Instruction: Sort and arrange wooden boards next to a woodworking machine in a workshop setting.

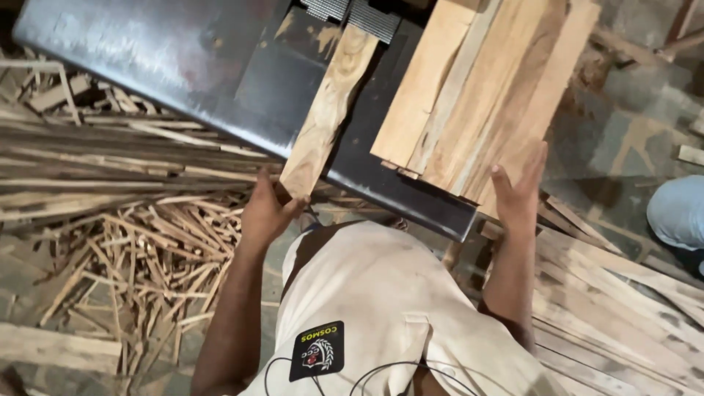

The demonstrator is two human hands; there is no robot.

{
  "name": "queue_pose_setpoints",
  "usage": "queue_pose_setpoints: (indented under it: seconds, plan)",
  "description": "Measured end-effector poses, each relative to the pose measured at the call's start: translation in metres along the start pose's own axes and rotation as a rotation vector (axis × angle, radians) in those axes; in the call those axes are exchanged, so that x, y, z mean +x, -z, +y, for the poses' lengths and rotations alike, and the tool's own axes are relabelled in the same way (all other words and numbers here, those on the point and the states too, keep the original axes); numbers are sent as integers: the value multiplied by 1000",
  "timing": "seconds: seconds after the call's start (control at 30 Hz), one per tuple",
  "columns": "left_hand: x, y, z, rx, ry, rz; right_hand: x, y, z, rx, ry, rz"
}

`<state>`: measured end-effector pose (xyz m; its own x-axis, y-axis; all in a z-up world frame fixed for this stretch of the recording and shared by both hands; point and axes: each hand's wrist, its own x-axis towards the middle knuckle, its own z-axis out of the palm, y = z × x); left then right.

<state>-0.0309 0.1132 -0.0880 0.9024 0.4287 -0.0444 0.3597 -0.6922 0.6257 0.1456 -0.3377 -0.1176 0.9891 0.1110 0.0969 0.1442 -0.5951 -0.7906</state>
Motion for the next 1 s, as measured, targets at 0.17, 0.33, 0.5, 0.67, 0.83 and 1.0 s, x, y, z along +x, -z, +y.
queue_pose_setpoints:
  seconds: [0.17,0.33,0.5,0.67,0.83,1.0]
  plan:
    - [-20,28,41,212,230,-167,-2,6,-5,134,-64,-3]
    - [-32,2,39,321,12,111,-2,9,25,-3,-1,21]
    - [-26,12,45,240,-26,152,-6,11,15,222,-18,-16]
    - [-12,7,29,248,-5,-79,-18,20,6,261,35,18]
    - [-14,25,30,-160,85,-213,-42,29,-58,257,33,155]
    - [-44,29,90,-379,99,-166,-62,-5,-122,628,90,-113]
